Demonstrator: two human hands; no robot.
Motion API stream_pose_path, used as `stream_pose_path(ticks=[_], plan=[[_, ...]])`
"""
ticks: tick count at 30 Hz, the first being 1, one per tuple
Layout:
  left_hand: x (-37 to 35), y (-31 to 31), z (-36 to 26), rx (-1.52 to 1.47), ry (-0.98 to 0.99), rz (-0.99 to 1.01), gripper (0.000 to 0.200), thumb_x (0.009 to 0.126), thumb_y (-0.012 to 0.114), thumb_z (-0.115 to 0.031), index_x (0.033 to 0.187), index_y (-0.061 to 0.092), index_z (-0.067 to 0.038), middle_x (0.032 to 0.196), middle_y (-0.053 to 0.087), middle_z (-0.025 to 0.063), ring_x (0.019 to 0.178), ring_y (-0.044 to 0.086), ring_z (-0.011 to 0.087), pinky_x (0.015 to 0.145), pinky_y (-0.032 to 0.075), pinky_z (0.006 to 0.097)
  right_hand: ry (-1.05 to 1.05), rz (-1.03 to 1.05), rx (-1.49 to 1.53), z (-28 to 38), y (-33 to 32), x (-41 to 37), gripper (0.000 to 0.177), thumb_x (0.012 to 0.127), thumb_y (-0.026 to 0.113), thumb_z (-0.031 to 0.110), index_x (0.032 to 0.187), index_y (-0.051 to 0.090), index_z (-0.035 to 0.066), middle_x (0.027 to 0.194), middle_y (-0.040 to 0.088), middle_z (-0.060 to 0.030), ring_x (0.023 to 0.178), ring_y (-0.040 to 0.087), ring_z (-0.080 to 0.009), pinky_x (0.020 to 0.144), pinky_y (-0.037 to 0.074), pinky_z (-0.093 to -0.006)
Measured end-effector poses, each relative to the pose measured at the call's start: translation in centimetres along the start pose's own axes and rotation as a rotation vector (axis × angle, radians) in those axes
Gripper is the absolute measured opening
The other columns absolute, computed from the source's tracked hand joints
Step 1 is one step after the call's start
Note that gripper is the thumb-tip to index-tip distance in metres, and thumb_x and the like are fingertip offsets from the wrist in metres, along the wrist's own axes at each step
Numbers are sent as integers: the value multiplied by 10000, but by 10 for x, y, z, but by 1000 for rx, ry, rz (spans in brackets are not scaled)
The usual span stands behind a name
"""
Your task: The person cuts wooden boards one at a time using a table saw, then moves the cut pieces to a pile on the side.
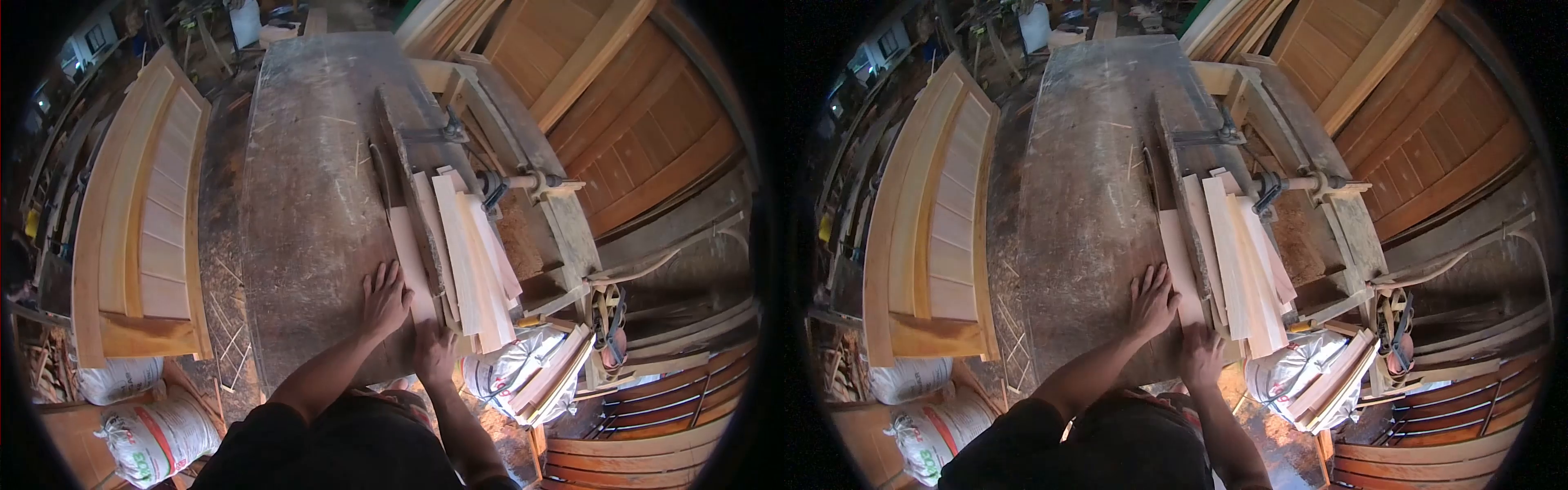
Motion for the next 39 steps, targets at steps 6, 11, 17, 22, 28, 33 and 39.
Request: stream_pose_path(ticks=[6,11,17,22,28,33,39], plan=[[-24,0,-8,62,46,-25,641,1006,574,-368,1506,475,19,1614,425,170,1525,333,396,1220,185,647,33,27,-26,-2,32,37,344,922,618,181,1248,607,72,1271,585,-141,1109,522,-451,964,463,-551],[-20,1,-9,4,1,-68,625,995,579,-355,1497,489,8,1615,428,161,1530,334,372,1223,189,646,-446,90,-90,-30,2,19,441,902,676,226,1326,615,123,1342,593,-153,1190,546,-424,980,438,-574],[-12,2,-4,-11,-15,-107,623,975,614,-328,1479,500,19,1611,433,167,1517,353,361,1225,213,622,-495,301,-344,-26,-23,31,563,914,702,316,1432,573,140,1489,513,-75,1356,460,-353,957,406,-617],[12,-4,5,-30,-37,-139,606,977,620,-302,1473,504,25,1607,426,199,1513,350,370,1230,213,609,-537,270,-474,-9,-14,62,565,932,684,356,1426,576,105,1511,490,-78,1375,443,-344,977,386,-641],[10,3,8,-6,-58,-97,521,980,598,-279,1419,563,0,1637,387,209,1548,296,372,1235,192,612,-505,245,-572,1,12,109,513,980,584,335,1429,579,89,1530,495,-101,1399,430,-335,1099,300,-660],[37,-2,17,56,-73,-56,509,933,619,-224,1394,596,-7,1635,391,208,1554,280,383,1238,186,610,-433,336,-600,18,22,147,481,1007,502,320,1422,591,94,1586,467,-89,1509,344,-338,1178,223,-680],[-16,-1,1,98,85,-60,537,883,672,-233,1379,604,-38,1547,468,221,1514,327,392,1225,203,622,-341,351,-394,2,5,75,457,1015,483,325,1397,602,104,1499,546,-94,1541,309,-347,1173,179,-760]])
Point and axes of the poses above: each hand's wrist, its own x-axis towards the middle knuckle, its own y-axis out of the palm, z = x × y, the point moved 2 cm from there along x, towards the middle knuckle
